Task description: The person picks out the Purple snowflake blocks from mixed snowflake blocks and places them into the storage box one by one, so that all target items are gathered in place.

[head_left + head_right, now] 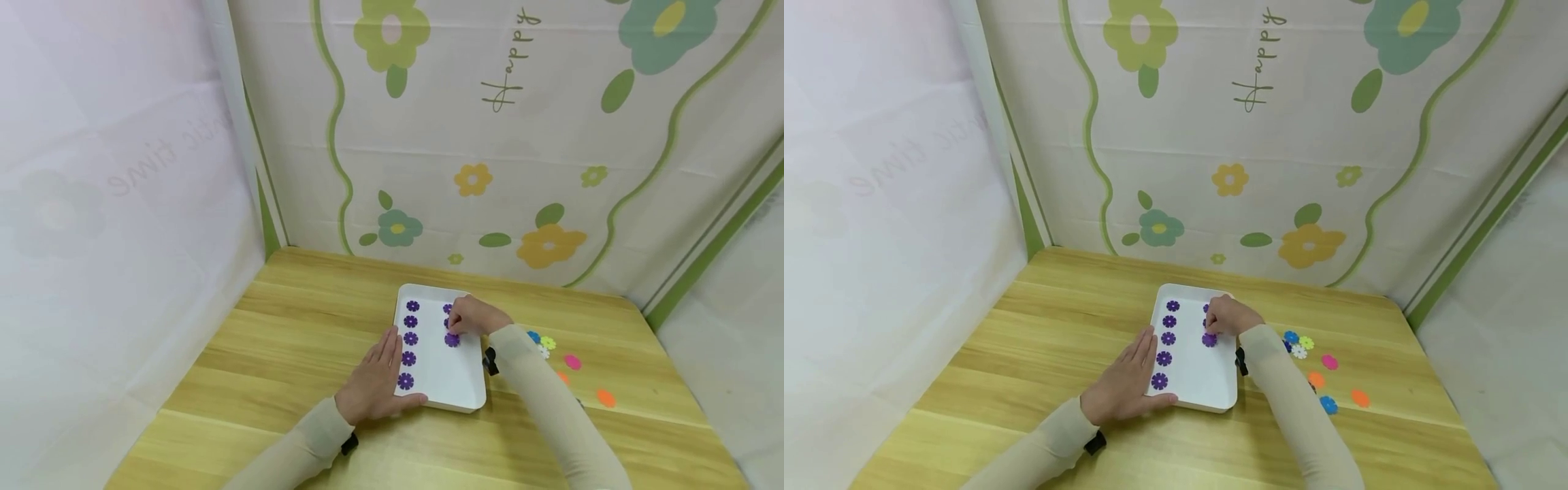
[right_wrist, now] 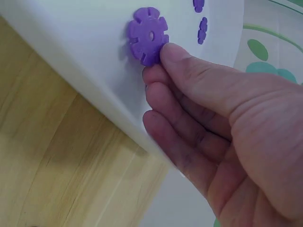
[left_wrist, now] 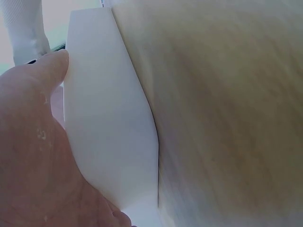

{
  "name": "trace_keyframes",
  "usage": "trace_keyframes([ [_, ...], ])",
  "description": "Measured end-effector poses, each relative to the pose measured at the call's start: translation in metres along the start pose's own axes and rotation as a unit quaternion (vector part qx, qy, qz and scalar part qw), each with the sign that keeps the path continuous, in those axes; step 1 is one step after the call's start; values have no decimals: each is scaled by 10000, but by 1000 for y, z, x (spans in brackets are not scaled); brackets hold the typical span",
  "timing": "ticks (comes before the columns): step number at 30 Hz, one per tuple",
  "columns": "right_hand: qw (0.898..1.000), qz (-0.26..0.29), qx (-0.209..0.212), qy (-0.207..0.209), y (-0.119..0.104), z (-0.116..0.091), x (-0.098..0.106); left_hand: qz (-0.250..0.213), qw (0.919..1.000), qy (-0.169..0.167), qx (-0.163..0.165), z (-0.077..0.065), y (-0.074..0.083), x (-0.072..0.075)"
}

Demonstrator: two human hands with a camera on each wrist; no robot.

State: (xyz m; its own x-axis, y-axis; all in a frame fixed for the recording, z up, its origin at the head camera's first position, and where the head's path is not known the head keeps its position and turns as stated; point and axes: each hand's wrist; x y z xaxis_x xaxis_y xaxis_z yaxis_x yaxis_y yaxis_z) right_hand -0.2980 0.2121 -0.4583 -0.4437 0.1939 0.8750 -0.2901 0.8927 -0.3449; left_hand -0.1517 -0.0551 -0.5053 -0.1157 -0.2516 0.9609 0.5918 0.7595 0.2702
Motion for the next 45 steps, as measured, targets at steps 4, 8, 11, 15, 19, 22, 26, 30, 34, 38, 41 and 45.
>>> trace_keyframes([
  [4, 9996, -36, 269, 53, -1, -3, 1, 18, 10000, -59, 14, -1, 0, 2],
  [8, 9973, 17, 703, 220, 0, -17, 7, -2, 10000, -59, 31, -1, -1, 3],
  [11, 9951, 90, 937, 287, 4, -36, 13, 36, 10000, 42, 18, 0, -2, 0],
  [15, 9926, 189, 1115, 433, 18, -66, 14, 33, 9999, 113, -2, 1, -2, -2],
  [19, 9909, 180, 1112, 738, 38, -99, 10, 6, 10000, -34, 62, 0, -1, 1],
  [22, 9901, 123, 1009, 967, 55, -123, 4, -14, 9999, -106, 93, 0, 0, 3],
  [26, 9918, 138, 607, 1113, 79, -149, -8, -22, 10000, -9, 75, -1, -1, 0],
  [30, 9927, 300, 101, 1164, 98, -171, -19, -73, 10000, 27, 38, -1, -1, 1],
  [34, 9897, 607, -232, 1277, 112, -187, -31, -105, 9999, -98, 36, -1, 1, 5],
  [38, 9859, 763, -388, 1441, 124, -195, -44, -167, 9998, -100, 39, -1, 2, 6],
  [41, 9844, 679, -535, 1530, 128, -195, -53, -226, 9997, -46, 6, -1, 2, 5],
  [45, 9843, 585, -669, 1528, 133, -194, -60, -241, 9997, -25, -32, -1, 2, 5],
])
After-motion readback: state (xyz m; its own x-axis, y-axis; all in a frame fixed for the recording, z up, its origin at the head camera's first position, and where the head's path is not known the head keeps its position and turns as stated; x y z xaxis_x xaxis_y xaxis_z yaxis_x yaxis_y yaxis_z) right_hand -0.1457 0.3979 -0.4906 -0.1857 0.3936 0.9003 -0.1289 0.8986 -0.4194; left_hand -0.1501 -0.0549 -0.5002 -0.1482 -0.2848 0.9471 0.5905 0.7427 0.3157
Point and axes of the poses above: each hand's wrist, its own z-axis towards the middle knuckle, its own x-axis out of the back of the hand, y = z × x, and after that the axes turned 5 degrees about -x, right-handed
